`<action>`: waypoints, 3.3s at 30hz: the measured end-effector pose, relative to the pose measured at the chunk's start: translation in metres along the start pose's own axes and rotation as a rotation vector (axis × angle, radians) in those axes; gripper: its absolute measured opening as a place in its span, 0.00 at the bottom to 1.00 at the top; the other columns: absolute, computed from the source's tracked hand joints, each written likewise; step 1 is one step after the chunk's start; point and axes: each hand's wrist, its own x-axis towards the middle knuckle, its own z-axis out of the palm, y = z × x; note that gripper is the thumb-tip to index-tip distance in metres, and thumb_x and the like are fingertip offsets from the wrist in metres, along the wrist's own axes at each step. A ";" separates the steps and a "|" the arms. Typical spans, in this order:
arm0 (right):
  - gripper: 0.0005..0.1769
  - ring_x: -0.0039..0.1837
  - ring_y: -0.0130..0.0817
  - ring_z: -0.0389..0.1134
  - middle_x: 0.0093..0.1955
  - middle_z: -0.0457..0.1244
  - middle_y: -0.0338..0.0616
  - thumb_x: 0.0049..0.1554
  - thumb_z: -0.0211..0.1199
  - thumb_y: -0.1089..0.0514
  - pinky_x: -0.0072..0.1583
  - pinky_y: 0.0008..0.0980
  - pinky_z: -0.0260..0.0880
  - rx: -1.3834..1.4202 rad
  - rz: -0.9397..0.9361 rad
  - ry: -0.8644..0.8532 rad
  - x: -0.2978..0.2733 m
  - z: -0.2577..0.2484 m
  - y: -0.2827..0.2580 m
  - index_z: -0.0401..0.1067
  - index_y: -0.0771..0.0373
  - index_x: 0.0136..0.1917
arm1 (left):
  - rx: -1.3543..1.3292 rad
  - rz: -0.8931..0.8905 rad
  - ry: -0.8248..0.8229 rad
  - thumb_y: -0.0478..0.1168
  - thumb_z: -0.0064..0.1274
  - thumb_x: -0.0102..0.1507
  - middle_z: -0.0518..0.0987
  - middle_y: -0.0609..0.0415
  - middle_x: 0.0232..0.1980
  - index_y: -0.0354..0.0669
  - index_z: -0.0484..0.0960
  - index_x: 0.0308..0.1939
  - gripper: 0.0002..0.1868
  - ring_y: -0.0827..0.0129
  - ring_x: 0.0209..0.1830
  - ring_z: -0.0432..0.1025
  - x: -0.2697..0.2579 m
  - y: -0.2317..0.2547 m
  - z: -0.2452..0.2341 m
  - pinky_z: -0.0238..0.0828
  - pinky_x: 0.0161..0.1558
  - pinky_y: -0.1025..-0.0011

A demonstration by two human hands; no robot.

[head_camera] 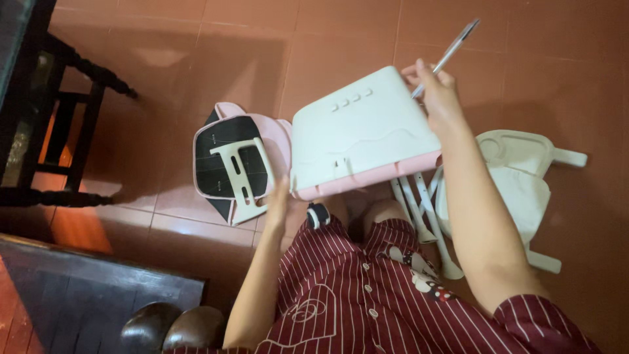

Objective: The person disassembles a pink and white baby high chair. They remove the tray, seat cushion, and backrest, then use a pen to loosen screws and detach the legs and base components.

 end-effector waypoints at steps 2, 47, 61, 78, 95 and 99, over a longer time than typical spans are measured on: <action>0.16 0.47 0.29 0.69 0.49 0.67 0.44 0.69 0.56 0.50 0.46 0.30 0.72 -0.004 0.007 -0.057 0.000 -0.005 -0.005 0.75 0.64 0.53 | -0.084 -0.151 -0.171 0.70 0.40 0.61 0.46 0.31 0.80 0.54 0.38 0.81 0.52 0.39 0.80 0.47 -0.006 -0.015 0.002 0.46 0.73 0.44; 0.18 0.43 0.29 0.72 0.44 0.69 0.37 0.63 0.51 0.47 0.45 0.31 0.73 -0.111 0.156 0.138 -0.165 0.015 0.093 0.73 0.60 0.55 | 0.507 0.833 -0.140 0.43 0.64 0.52 0.80 0.35 0.57 0.41 0.36 0.81 0.63 0.41 0.51 0.78 -0.025 0.083 0.141 0.75 0.53 0.56; 0.22 0.41 0.28 0.71 0.43 0.65 0.43 0.52 0.73 0.68 0.38 0.29 0.73 0.170 -0.065 0.348 -0.210 0.041 0.100 0.58 0.57 0.42 | 1.064 0.710 -0.714 0.48 0.68 0.46 0.84 0.39 0.48 0.51 0.76 0.69 0.45 0.46 0.52 0.78 -0.060 0.126 0.086 0.72 0.55 0.57; 0.15 0.39 0.28 0.69 0.41 0.69 0.44 0.47 0.74 0.65 0.40 0.25 0.71 -0.201 0.169 0.134 -0.248 0.022 0.068 0.72 0.67 0.47 | 1.190 0.756 -0.326 0.81 0.53 0.46 0.85 0.40 0.43 0.43 0.90 0.38 0.45 0.51 0.47 0.80 0.094 0.188 0.210 0.74 0.52 0.57; 0.22 0.48 0.49 0.72 0.50 0.68 0.57 0.60 0.70 0.58 0.41 0.44 0.73 0.072 0.494 0.658 -0.202 -0.150 0.241 0.62 0.76 0.56 | 0.918 0.601 -0.083 0.78 0.48 0.54 0.85 0.42 0.43 0.42 0.89 0.45 0.43 0.53 0.49 0.80 0.126 0.206 0.103 0.71 0.55 0.61; 0.18 0.48 0.49 0.73 0.51 0.69 0.54 0.60 0.64 0.53 0.43 0.48 0.82 0.231 0.638 0.723 -0.200 -0.178 0.288 0.70 0.71 0.54 | 0.948 0.568 -0.103 0.78 0.47 0.53 0.86 0.45 0.43 0.46 0.90 0.45 0.42 0.54 0.49 0.80 0.130 0.211 0.120 0.71 0.55 0.60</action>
